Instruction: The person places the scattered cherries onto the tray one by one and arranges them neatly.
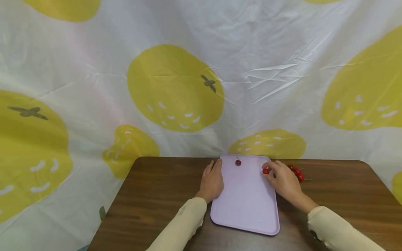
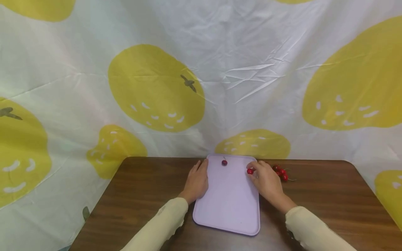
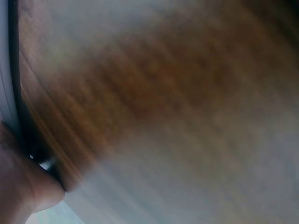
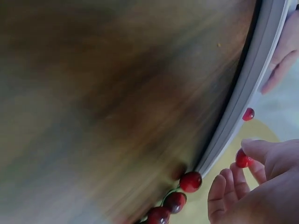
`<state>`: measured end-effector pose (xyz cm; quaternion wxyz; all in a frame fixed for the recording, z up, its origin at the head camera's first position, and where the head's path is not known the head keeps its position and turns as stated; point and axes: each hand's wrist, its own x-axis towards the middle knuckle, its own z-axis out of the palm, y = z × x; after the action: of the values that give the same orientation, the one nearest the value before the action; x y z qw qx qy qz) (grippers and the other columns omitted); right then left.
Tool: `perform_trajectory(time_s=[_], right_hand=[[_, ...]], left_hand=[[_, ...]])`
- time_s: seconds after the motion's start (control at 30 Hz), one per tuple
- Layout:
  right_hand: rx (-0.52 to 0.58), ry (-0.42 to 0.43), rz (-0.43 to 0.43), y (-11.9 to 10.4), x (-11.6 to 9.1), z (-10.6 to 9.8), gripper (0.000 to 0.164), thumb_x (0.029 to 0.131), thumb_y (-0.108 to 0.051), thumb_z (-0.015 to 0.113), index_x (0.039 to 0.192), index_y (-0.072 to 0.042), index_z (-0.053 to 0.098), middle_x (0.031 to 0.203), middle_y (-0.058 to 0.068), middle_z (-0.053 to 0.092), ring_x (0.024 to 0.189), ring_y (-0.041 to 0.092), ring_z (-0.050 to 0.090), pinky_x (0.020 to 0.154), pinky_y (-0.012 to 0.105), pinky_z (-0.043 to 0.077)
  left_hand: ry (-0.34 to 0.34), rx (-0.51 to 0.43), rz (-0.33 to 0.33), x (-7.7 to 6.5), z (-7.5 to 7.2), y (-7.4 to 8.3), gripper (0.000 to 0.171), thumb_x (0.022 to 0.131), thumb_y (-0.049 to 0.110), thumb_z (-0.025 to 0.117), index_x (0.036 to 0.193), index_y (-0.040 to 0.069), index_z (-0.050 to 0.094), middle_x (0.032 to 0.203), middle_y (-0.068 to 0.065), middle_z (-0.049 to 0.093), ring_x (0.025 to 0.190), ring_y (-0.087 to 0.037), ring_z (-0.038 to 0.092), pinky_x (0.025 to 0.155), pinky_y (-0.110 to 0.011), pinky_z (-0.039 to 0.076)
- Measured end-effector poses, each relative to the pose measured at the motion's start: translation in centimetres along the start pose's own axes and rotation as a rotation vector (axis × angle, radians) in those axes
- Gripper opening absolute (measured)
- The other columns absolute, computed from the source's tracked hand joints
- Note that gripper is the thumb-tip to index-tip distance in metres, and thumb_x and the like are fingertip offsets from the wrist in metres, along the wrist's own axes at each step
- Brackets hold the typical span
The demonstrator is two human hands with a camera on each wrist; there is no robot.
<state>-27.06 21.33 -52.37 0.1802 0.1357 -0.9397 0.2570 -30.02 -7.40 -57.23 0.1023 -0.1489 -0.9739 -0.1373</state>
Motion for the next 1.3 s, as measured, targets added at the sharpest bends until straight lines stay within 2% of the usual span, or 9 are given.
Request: perform_trajectory(time_s=[0.1, 0.27, 0.47, 0.57, 0.77, 0.87, 1.07, 1.2, 1.3], right_hand=[[0.021, -0.010, 0.005, -0.4, 0.9, 0.7, 0.026, 0.086, -0.008, 0.082, 0.109, -0.016, 0.075, 0.096, 0.007, 0.071, 0.081, 0.021, 0.066, 0.063, 0.034, 0.051], [0.049, -0.059, -0.009, -0.9, 2.5, 1.7, 0.027, 0.086, -0.004, 0.082, 0.110, -0.012, 0.075, 0.102, 0.009, 0.076, 0.087, 0.025, 0.071, 0.072, 0.043, 0.058], [-0.033, -0.141, -0.011, -1.5, 4.6, 3.1, 0.024, 0.087, -0.008, 0.083, 0.108, -0.016, 0.075, 0.096, 0.005, 0.076, 0.084, 0.024, 0.071, 0.063, 0.044, 0.057], [-0.069, -0.160, -0.032, -1.8, 5.3, 3.8, 0.021, 0.087, -0.010, 0.083, 0.105, -0.016, 0.075, 0.092, 0.004, 0.076, 0.081, 0.024, 0.070, 0.061, 0.045, 0.056], [-0.142, -0.146, -0.112, -2.4, 6.1, 4.2, 0.019, 0.086, -0.009, 0.082, 0.103, -0.015, 0.077, 0.095, 0.005, 0.079, 0.085, 0.030, 0.075, 0.068, 0.051, 0.060], [-0.163, -0.165, -0.116, -2.7, 6.7, 4.2, 0.019, 0.087, -0.009, 0.081, 0.104, -0.017, 0.077, 0.099, 0.005, 0.080, 0.089, 0.034, 0.076, 0.068, 0.052, 0.061], [-0.164, -0.197, -0.085, -3.0, 7.4, 4.6, 0.019, 0.086, -0.012, 0.083, 0.103, -0.018, 0.075, 0.096, 0.004, 0.080, 0.086, 0.033, 0.076, 0.061, 0.051, 0.059], [-0.176, -0.216, -0.064, -3.2, 7.5, 4.5, 0.021, 0.086, -0.014, 0.084, 0.104, -0.018, 0.074, 0.098, 0.004, 0.080, 0.085, 0.032, 0.075, 0.057, 0.049, 0.058], [-0.182, -0.225, -0.055, -3.3, 7.6, 4.4, 0.023, 0.086, -0.014, 0.083, 0.106, -0.018, 0.074, 0.100, 0.005, 0.080, 0.084, 0.034, 0.075, 0.056, 0.049, 0.057]], left_hand=[[0.006, -0.005, 0.002, 0.0, -0.1, 0.0, 0.053, 0.111, 0.013, 0.037, 0.164, 0.006, 0.035, 0.169, -0.007, 0.044, 0.159, -0.034, 0.037, 0.132, -0.048, 0.032], [-0.002, 0.016, 0.007, 0.0, 0.1, -0.1, 0.054, 0.112, 0.014, 0.035, 0.165, 0.006, 0.034, 0.170, -0.006, 0.043, 0.159, -0.033, 0.036, 0.133, -0.047, 0.031], [0.000, 0.030, 0.000, -0.1, 0.2, -0.3, 0.053, 0.112, 0.015, 0.033, 0.165, 0.007, 0.033, 0.169, -0.005, 0.043, 0.159, -0.032, 0.036, 0.132, -0.047, 0.032], [0.001, 0.004, -0.002, -0.3, -0.2, -0.1, 0.053, 0.112, 0.014, 0.034, 0.164, 0.005, 0.035, 0.169, -0.007, 0.044, 0.159, -0.033, 0.036, 0.132, -0.048, 0.031], [-0.006, -0.016, -0.012, -0.3, -1.0, 0.5, 0.051, 0.112, 0.012, 0.037, 0.163, 0.004, 0.037, 0.167, -0.008, 0.046, 0.158, -0.034, 0.038, 0.131, -0.048, 0.033], [-0.016, 0.000, -0.019, -0.2, -1.0, 0.5, 0.052, 0.112, 0.013, 0.037, 0.163, 0.005, 0.036, 0.168, -0.007, 0.045, 0.159, -0.033, 0.037, 0.132, -0.047, 0.032], [-0.014, -0.012, -0.019, -0.4, -1.2, 0.6, 0.052, 0.112, 0.012, 0.038, 0.163, 0.004, 0.037, 0.168, -0.008, 0.046, 0.158, -0.034, 0.038, 0.131, -0.049, 0.032], [0.001, -0.020, -0.013, -0.2, -0.8, 0.4, 0.051, 0.111, 0.012, 0.037, 0.162, 0.003, 0.038, 0.167, -0.009, 0.047, 0.157, -0.035, 0.039, 0.130, -0.050, 0.033], [-0.016, -0.005, -0.021, -0.1, -0.5, 0.3, 0.052, 0.113, 0.015, 0.034, 0.164, 0.006, 0.035, 0.169, -0.007, 0.044, 0.159, -0.033, 0.036, 0.132, -0.048, 0.031]])
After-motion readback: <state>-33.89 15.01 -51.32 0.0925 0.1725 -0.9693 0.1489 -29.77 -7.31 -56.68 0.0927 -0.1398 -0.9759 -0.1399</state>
